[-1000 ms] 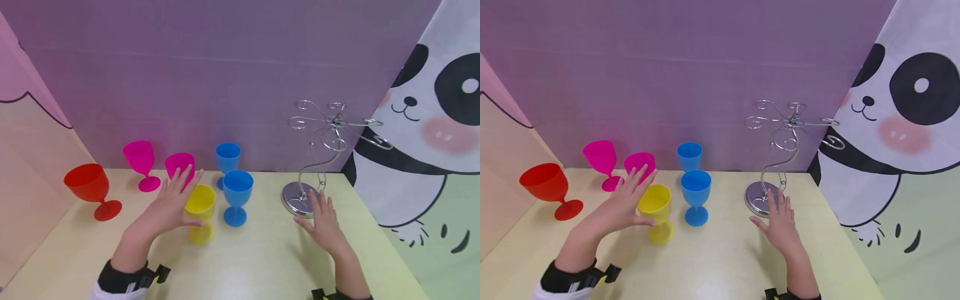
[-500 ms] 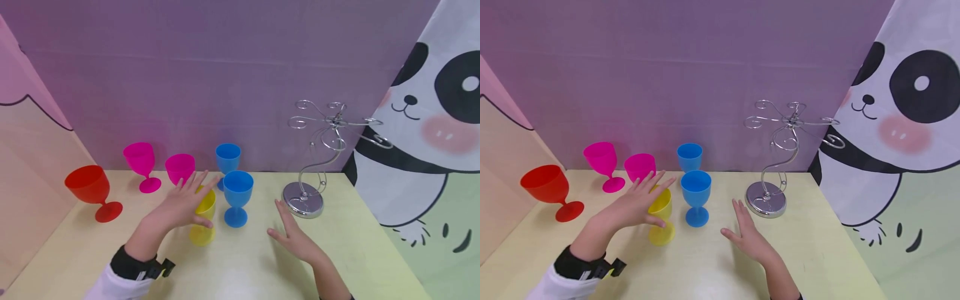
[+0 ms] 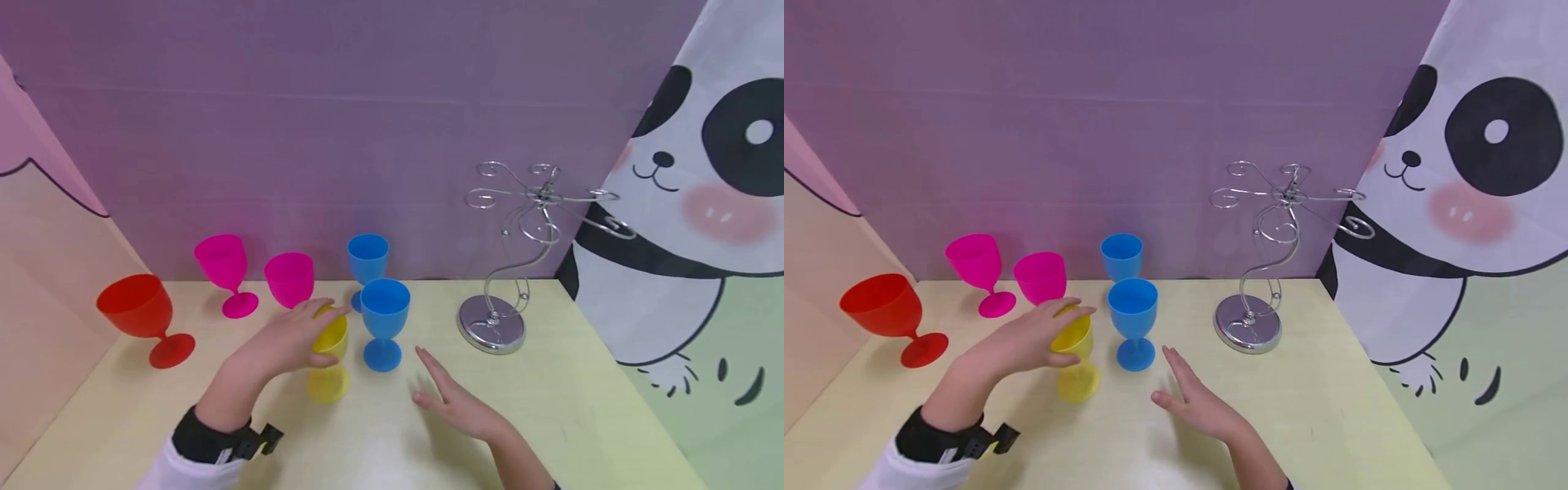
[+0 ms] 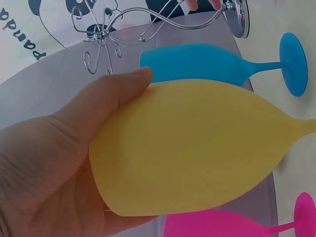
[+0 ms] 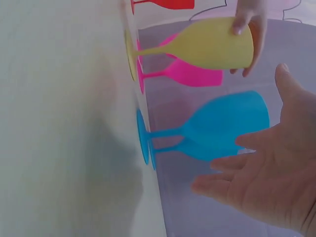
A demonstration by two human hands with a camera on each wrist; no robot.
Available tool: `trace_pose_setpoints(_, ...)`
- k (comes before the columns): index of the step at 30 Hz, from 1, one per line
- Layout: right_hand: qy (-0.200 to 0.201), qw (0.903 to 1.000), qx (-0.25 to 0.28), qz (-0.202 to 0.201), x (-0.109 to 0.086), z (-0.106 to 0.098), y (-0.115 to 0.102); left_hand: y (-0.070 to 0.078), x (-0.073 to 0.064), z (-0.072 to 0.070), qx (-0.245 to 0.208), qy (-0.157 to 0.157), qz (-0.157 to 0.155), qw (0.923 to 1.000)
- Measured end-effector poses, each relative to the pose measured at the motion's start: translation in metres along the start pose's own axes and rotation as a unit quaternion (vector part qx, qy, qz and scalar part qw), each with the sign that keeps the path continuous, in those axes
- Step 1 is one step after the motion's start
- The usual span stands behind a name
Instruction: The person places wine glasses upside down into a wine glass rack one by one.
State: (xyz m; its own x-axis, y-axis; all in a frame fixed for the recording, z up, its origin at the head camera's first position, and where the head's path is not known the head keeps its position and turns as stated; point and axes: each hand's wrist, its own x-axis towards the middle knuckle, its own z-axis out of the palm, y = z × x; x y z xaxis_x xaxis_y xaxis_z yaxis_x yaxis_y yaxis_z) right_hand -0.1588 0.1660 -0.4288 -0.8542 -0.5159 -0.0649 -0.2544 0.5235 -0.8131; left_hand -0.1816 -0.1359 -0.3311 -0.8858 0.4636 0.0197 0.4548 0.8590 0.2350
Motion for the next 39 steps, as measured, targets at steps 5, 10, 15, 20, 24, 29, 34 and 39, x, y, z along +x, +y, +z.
trace_pose_setpoints(5,-0.021,0.9998,0.002,-0.001,0.0,0.007,-0.001,0.002,-0.001,0.0,0.001,0.006,-0.003,1.0)
trace_pose_setpoints(10,-0.007,0.9998,-0.013,-0.013,0.0,0.001,-0.005,0.006,-0.006,0.001,-0.004,0.021,0.0,0.9998)
trace_pose_setpoints(15,0.01,0.9996,-0.02,-0.018,-0.001,-0.007,-0.006,0.01,-0.011,0.003,-0.025,0.026,0.005,0.9994)
trace_pose_setpoints(20,0.008,0.9996,-0.023,-0.015,-0.001,-0.009,-0.005,0.013,-0.014,0.005,-0.024,0.043,0.024,0.9985)
trace_pose_setpoints(24,0.016,0.9994,-0.027,-0.018,-0.003,-0.012,-0.005,0.013,-0.015,0.006,-0.03,0.054,0.038,0.9973)
trace_pose_setpoints(29,0.027,0.9987,-0.03,-0.03,-0.005,-0.018,-0.004,0.011,-0.015,0.008,-0.074,0.052,0.045,0.9949)
trace_pose_setpoints(34,0.038,0.9976,-0.027,-0.051,-0.006,-0.023,-0.001,0.008,-0.013,0.012,-0.144,0.046,0.028,0.9881)
trace_pose_setpoints(39,0.041,0.9956,-0.008,-0.084,-0.007,-0.029,0.001,0.004,-0.012,0.017,-0.216,0.049,0.013,0.975)
